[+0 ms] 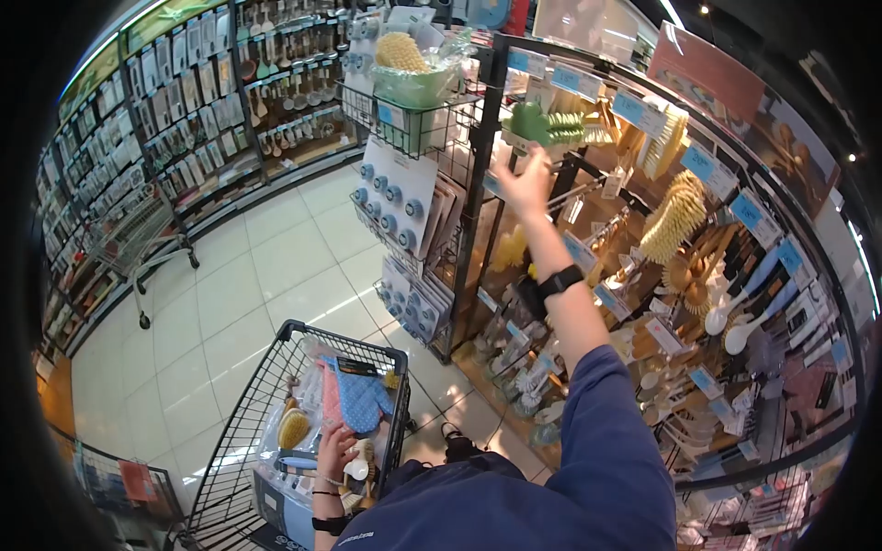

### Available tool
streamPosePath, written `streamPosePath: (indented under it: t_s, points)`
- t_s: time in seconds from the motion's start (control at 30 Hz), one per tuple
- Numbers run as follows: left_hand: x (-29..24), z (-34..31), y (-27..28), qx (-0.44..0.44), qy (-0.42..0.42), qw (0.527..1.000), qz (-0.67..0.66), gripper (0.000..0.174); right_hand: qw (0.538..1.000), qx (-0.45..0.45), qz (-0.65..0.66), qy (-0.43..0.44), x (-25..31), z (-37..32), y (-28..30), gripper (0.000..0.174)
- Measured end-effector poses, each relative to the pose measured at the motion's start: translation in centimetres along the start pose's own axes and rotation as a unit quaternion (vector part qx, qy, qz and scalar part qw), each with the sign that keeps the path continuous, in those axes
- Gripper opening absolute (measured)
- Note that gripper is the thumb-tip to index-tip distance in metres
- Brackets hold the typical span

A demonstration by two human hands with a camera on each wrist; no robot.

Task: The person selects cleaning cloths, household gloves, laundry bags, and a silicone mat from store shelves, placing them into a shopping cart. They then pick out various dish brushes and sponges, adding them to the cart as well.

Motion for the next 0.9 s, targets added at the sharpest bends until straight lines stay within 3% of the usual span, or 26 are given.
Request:
streamPosePath:
  t_s: [0.03,0.13,0.2,0.27,0.33,0.4,0.47,0.63,0.73,0.8,0.83,0.87,0.9]
  points:
    - [0.1,-0.2,-0.8,0.03,0.005,0.999,0.044,0.031,0.998,-0.05,-0.022,-0.033,-1.1,1.7,0.8,0.077]
    - [0.1,-0.7,-2.4,0.072,0.001,0.992,0.106,0.031,0.979,-0.059,0.01,-0.196,-6.0,6.5,1.4,0.098]
    - [-0.2,-1.0,-2.9,0.083,-0.018,0.982,0.168,0.032,0.971,-0.048,0.071,-0.224,-11.1,9.5,-0.3,0.102]
    - [-0.1,-0.9,-3.0,0.07,-0.021,0.985,0.155,0.035,0.969,-0.021,0.075,-0.235,-11.1,10.0,-1.0,0.105]
    - [-0.3,-1.0,-3.5,0.048,-0.013,0.991,0.126,0.035,0.981,-0.026,0.06,-0.181,-9.0,9.4,-1.5,0.105]
    - [-0.5,-0.9,-3.9,0.04,-0.013,0.99,0.134,0.036,0.979,0.007,0.024,-0.2,-8.4,9.5,-2.6,0.1]
    - [-0.7,-0.7,-4.5,0.051,-0.017,0.989,0.141,0.035,0.981,0.0,0.051,-0.185,-8.0,9.5,-3.4,0.085]
    - [-1.3,0.2,-5.8,0.049,-0.035,0.98,0.191,0.036,0.983,-0.036,0.14,-0.111,-9.3,10.1,-4.9,0.076]
    - [-1.5,0.6,-6.4,0.054,-0.042,0.974,0.215,0.037,0.986,-0.039,0.117,-0.113,-9.0,9.7,-4.2,0.069]
    - [-1.4,0.7,-6.7,0.061,-0.042,0.971,0.226,0.037,0.984,-0.022,0.131,-0.123,-5.8,8.2,-2.0,0.061]
    - [-1.0,0.9,-6.6,0.062,-0.044,0.974,0.214,0.037,0.983,-0.049,0.167,-0.054,-7.9,8.7,-2.7,0.057]
    - [-0.9,1.3,-6.6,0.07,-0.046,0.974,0.209,0.036,0.988,-0.062,0.138,-0.026,-6.5,8.2,-1.4,0.056]
    - [-0.8,1.4,-6.6,0.069,-0.046,0.973,0.217,0.036,0.989,-0.051,0.124,-0.064,-4.3,7.1,0.5,0.056]
Point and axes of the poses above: each hand's wrist, its own z-axis towards the middle knuckle, its own y-axis out of the back of the hand, x = y × z, the point moved 4 cm from there along z, towards the middle knuckle, and after that the axes turned 2 degrees about -y, right-handed, at the moved point
